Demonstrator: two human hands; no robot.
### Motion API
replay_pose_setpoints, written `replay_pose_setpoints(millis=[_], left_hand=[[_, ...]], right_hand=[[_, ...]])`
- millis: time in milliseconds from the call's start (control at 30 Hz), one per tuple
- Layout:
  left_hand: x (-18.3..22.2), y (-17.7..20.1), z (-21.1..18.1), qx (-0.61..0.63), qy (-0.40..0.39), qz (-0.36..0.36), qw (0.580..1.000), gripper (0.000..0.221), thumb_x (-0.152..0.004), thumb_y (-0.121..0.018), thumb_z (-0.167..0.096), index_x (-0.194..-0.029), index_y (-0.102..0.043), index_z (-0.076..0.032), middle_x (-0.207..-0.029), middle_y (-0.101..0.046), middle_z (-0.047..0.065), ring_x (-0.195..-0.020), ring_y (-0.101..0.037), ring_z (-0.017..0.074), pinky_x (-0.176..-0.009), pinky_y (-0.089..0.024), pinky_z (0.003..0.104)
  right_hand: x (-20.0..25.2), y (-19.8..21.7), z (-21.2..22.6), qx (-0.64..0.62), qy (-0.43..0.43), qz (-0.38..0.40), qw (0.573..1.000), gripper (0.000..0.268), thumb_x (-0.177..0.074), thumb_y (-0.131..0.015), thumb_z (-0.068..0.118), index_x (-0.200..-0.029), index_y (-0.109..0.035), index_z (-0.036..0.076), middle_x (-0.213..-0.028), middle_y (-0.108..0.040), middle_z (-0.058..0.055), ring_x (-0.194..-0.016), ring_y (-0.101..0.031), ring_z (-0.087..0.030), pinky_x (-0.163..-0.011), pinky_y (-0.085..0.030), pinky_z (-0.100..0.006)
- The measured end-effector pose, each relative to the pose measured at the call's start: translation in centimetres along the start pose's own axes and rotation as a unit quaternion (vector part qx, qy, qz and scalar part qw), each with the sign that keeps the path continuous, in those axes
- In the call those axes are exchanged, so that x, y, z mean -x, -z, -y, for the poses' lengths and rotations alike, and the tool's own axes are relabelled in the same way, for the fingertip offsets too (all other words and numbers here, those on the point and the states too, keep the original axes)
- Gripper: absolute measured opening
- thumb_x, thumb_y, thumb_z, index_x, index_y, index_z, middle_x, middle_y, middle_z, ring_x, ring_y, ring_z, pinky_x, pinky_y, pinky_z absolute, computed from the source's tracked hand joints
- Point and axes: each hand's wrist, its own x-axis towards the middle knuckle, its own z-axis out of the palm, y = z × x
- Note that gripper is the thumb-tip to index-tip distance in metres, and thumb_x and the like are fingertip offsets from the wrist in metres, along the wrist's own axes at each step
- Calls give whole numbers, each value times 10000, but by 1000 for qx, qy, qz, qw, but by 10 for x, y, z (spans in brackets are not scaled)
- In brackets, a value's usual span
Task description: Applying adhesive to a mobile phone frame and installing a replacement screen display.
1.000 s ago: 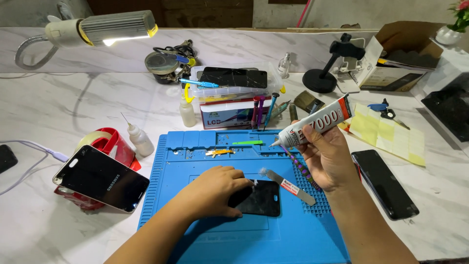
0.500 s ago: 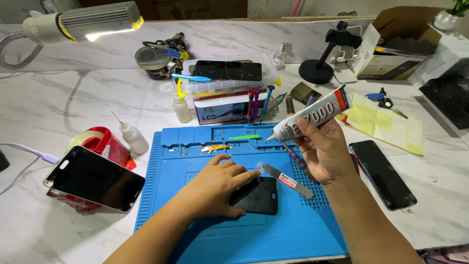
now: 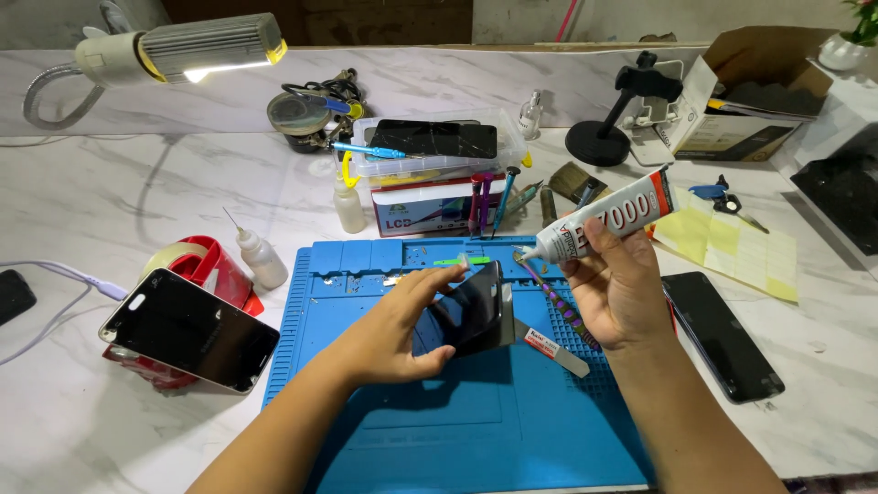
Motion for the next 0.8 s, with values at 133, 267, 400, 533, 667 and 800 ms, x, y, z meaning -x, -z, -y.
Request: replay_pose_setpoints(millis=[133, 267, 400, 533, 667, 800], left_hand=[[3, -4, 16, 4, 2, -43, 999, 1000, -693, -803, -371, -1569, -389, -121, -1305, -635, 142, -1193, -631, 344, -981, -573, 476], [2, -5, 24, 5, 5, -76, 997, 1020, -685, -836, -345, -1579, -392, -138, -1296, -654, 128, -1189, -643, 329, -969, -583, 460], [-2, -6, 31, 55, 37, -141, 988, 1031, -674, -881, -245, -1572, -392, -112, -1265, -675, 176, -1158, -667, 373, -939, -597, 498], [-4, -8, 31, 57, 56, -209, 975, 1015, -698, -868, -226, -1570, -369, -79, -1234, -669, 235, -1128, -676, 421, -903, -609, 535], [-5, -7, 30, 101, 68, -273, 954, 984, -730, -844, -170, -1566, -338, -48, -1223, -677, 261, -1086, -701, 454, -861, -618, 534], [-7, -3, 25, 114, 97, -292, 945, 983, -728, -865, -197, -1546, -349, -27, -1212, -662, 323, -1055, -700, 517, -839, -613, 562]], right_hand=[[-2, 4, -6, -1, -2, 0, 1000, 335, -957, -703, 168, -1248, -540, 144, -1078, -725, -82, -888, -688, -169, -725, -574, -237], [0, 2, -10, 16, -1, 14, 1000, 356, -927, -722, 134, -1235, -544, 130, -1052, -716, -99, -903, -688, -196, -738, -568, -269], [-1, 6, -17, 48, 28, 22, 998, 380, -916, -721, 64, -1252, -545, 86, -1065, -703, -133, -932, -684, -230, -827, -596, -342], [3, 2, -27, 89, 90, 33, 991, 385, -898, -732, 9, -1239, -554, 29, -1054, -706, -172, -948, -700, -251, -836, -626, -407], [23, -20, -30, 231, 131, 62, 962, 398, -800, -831, -1, -1131, -612, 4, -947, -723, -187, -891, -729, -240, -791, -627, -380], [38, -25, -46, 359, 136, 72, 921, 387, -768, -902, 80, -1006, -645, -84, -822, -715, -253, -752, -726, -279, -757, -623, -413]])
